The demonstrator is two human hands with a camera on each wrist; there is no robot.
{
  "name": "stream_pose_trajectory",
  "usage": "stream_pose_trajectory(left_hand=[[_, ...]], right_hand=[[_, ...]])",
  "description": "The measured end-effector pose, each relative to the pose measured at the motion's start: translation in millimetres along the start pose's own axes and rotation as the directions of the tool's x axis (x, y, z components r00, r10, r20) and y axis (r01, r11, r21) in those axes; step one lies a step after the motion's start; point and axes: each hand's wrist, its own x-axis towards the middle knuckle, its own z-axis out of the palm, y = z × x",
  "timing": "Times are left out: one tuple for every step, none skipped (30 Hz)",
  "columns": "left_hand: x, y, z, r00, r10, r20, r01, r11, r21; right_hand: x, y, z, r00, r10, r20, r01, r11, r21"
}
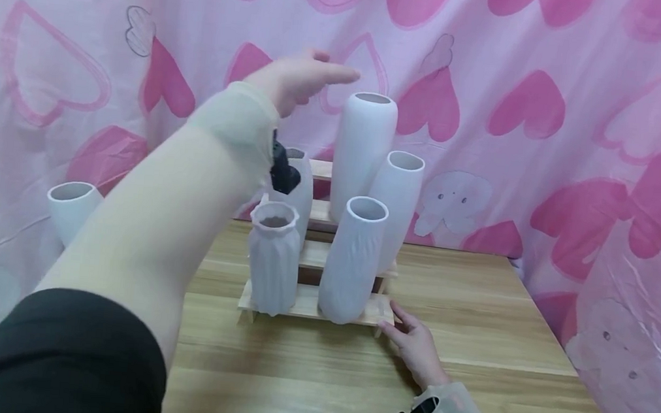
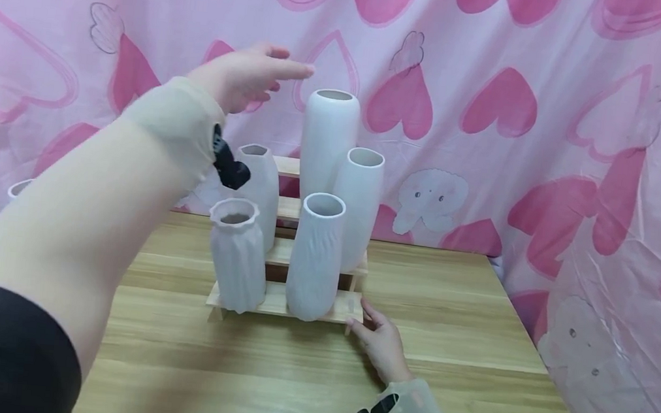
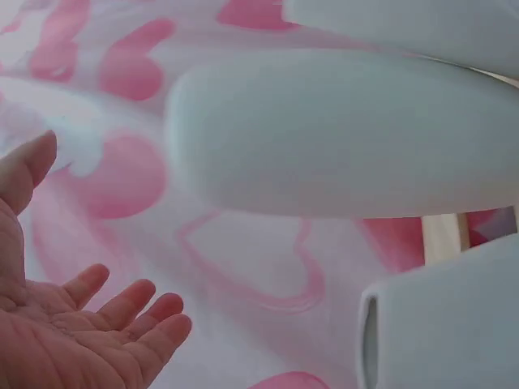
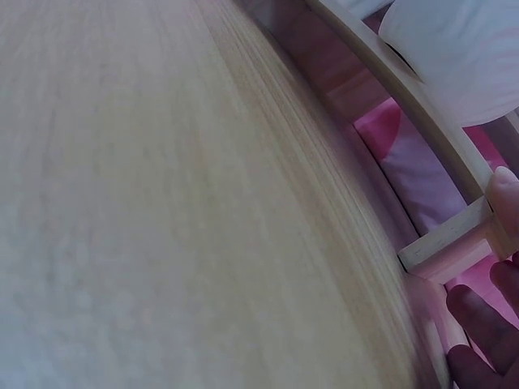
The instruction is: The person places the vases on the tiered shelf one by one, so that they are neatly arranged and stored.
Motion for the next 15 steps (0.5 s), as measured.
stream_pose_trajectory(left_hand=[[-3.8,-2.0,-6.8,1.0,0.008,-0.014,-0.009,1.0,-0.026],[-8.8,-4.9,-13.6,0.999,0.011,-0.03,-0.012,0.999,-0.037],[-14.4,-8.6,-20.1,0.999,0.018,-0.048,-0.02,0.998,-0.053],[-20.3,-13.1,-26.5,0.998,0.027,-0.062,-0.031,0.997,-0.069],[-26.8,-18.9,-32.5,0.996,0.03,-0.078,-0.036,0.997,-0.07],[-32.9,-25.4,-38.1,0.995,0.046,-0.087,-0.052,0.996,-0.07],[-39.0,-32.4,-43.3,0.994,0.06,-0.092,-0.067,0.995,-0.068],[-45.1,-40.4,-47.9,0.992,0.074,-0.098,-0.081,0.994,-0.068],[-50.6,-49.1,-52.1,0.99,0.092,-0.104,-0.1,0.992,-0.08],[-56.3,-58.9,-56.6,0.989,0.097,-0.109,-0.106,0.991,-0.076],[-61.6,-69.6,-59.8,0.987,0.101,-0.123,-0.111,0.991,-0.077],[-66.3,-81.1,-62.6,0.984,0.109,-0.141,-0.122,0.989,-0.089],[-71.2,-93.9,-64.9,0.98,0.108,-0.164,-0.124,0.988,-0.089],[-76.3,-107.2,-66.7,0.976,0.106,-0.191,-0.124,0.988,-0.088],[-81.2,-120.8,-68.0,0.969,0.104,-0.222,-0.123,0.989,-0.078]], right_hand=[[0.8,-0.2,-0.1,1.0,0.0,0.001,0.0,1.0,-0.002],[1.6,-0.3,-0.3,1.0,0.0,0.002,0.0,1.0,-0.005],[2.3,-0.5,-0.4,1.0,0.0,0.003,0.0,1.0,-0.008],[3.0,-0.5,-0.8,1.0,0.0,0.005,0.0,1.0,-0.01],[3.7,-0.6,-1.0,1.0,0.0,0.005,0.0,1.0,-0.015],[4.5,-0.5,-1.3,1.0,-0.001,0.006,0.001,1.0,-0.018],[5.4,-0.2,-1.6,1.0,-0.003,0.007,0.003,1.0,-0.025],[6.3,0.1,-1.8,1.0,-0.004,0.008,0.004,1.0,-0.031],[7.2,0.4,-2.1,1.0,-0.005,0.009,0.005,0.999,-0.036],[8.1,0.8,-2.3,1.0,-0.006,0.01,0.007,0.999,-0.04],[8.9,1.2,-2.5,1.0,-0.008,0.009,0.008,0.999,-0.043],[9.6,1.7,-3.0,1.0,-0.009,0.011,0.01,0.999,-0.045],[10.3,2.2,-3.5,1.0,-0.011,0.008,0.012,0.999,-0.045],[10.9,2.6,-4.1,1.0,-0.013,0.008,0.013,0.999,-0.043],[11.5,3.1,-4.8,1.0,-0.014,0.008,0.014,0.999,-0.04]])
